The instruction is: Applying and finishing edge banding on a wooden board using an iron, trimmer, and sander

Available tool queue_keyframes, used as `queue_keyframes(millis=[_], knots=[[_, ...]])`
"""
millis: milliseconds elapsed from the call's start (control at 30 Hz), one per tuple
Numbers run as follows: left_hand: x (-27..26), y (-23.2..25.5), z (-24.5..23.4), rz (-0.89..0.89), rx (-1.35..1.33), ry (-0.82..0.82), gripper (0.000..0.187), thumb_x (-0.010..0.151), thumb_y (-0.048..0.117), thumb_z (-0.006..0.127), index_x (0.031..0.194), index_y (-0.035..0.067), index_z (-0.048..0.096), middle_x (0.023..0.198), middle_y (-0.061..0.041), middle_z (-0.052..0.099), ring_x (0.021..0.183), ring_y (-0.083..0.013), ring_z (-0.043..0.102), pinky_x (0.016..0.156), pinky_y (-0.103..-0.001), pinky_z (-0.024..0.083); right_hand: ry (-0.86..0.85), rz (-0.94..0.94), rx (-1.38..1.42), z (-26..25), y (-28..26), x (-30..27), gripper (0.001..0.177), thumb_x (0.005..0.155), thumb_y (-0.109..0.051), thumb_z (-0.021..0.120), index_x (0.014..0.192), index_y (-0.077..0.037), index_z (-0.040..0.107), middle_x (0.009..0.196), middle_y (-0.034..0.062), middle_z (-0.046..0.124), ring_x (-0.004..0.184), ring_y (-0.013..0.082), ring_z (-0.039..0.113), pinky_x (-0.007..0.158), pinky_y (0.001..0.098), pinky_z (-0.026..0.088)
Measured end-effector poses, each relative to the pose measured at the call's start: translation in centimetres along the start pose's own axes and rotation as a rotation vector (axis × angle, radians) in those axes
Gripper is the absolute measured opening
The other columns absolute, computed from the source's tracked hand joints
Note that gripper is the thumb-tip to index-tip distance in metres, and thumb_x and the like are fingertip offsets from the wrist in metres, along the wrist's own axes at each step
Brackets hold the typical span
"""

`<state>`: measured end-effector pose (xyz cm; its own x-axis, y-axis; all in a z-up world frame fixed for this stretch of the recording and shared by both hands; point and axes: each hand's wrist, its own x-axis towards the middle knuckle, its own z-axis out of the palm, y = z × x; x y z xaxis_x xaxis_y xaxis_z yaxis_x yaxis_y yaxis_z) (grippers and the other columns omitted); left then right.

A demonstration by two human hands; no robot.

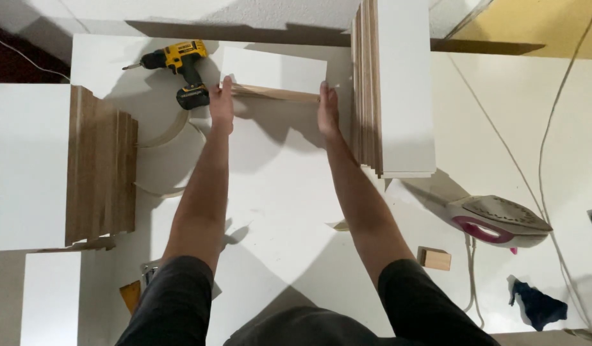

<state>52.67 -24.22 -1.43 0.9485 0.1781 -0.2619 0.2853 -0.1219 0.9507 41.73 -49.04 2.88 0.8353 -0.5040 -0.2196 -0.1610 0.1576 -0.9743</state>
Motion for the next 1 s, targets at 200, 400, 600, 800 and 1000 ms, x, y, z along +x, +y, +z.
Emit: queue_keyframes(millis=[200, 400, 600, 800, 1000], knots=[[0.6, -3.1, 0.3, -0.038, 0.080, 0.001, 0.083, 0.094, 0.081, 0.059, 0.137, 0.011, 0.048, 0.132, -0.015, 0.060, 0.128, -0.0335, 0.059, 0.114, -0.052, 0.042, -0.037, 0.003, -0.128, 0.1, 1.6, 0.8, 0.090, 0.108, -0.067, 0.032, 0.162, 0.005, 0.023, 0.168, 0.0283, 0.018, 0.157, 0.0442, 0.015, 0.130, 0.0545, 0.010], [-5.2, -5.7, -1.0, 0.015, 0.026, 0.093, 0.060, 0.096, 0.063, 0.068, 0.115, 0.009, 0.054, 0.110, -0.012, 0.064, 0.113, -0.0308, 0.063, 0.104, -0.049, 0.044, 0.047, -0.122, -0.108, -2.0, 5.8, -2.5, 0.066, 0.115, -0.045, 0.035, 0.159, 0.004, 0.032, 0.165, 0.0292, 0.025, 0.154, 0.0420, 0.022, 0.130, 0.0522, 0.014], [-15.7, -7.2, -5.6, -0.059, -0.055, 0.131, 0.052, 0.097, 0.056, 0.072, 0.115, 0.010, 0.055, 0.111, -0.009, 0.062, 0.112, -0.0259, 0.061, 0.105, -0.044, 0.045, 0.104, -0.166, -0.283, -4.9, 13.7, -6.4, 0.048, 0.115, -0.026, 0.042, 0.153, 0.004, 0.043, 0.159, 0.0274, 0.037, 0.145, 0.0282, 0.042, 0.122, 0.0387, 0.035], [-27.2, -8.9, -9.9, -0.185, -0.022, 0.198, 0.053, 0.096, 0.062, 0.070, 0.117, 0.016, 0.052, 0.114, -0.007, 0.065, 0.117, -0.0276, 0.064, 0.108, -0.048, 0.042, 0.136, 0.183, -0.054, -5.7, 9.1, -18.1, 0.074, 0.100, -0.059, 0.060, 0.150, -0.006, 0.047, 0.153, 0.0257, 0.045, 0.134, 0.0385, 0.053, 0.106, 0.0446, 0.056], [-37.5, -12.8, -12.9, -0.116, -0.176, 0.176, 0.051, 0.103, 0.048, 0.069, 0.124, 0.006, 0.048, 0.127, -0.016, 0.060, 0.120, -0.0268, 0.057, 0.111, -0.046, 0.039, 0.132, 0.275, 0.148, -8.3, 6.6, -27.6, 0.091, 0.094, -0.064, 0.067, 0.153, -0.001, 0.040, 0.156, 0.0384, 0.028, 0.128, 0.0591, 0.049, 0.082, 0.0562, 0.064]])
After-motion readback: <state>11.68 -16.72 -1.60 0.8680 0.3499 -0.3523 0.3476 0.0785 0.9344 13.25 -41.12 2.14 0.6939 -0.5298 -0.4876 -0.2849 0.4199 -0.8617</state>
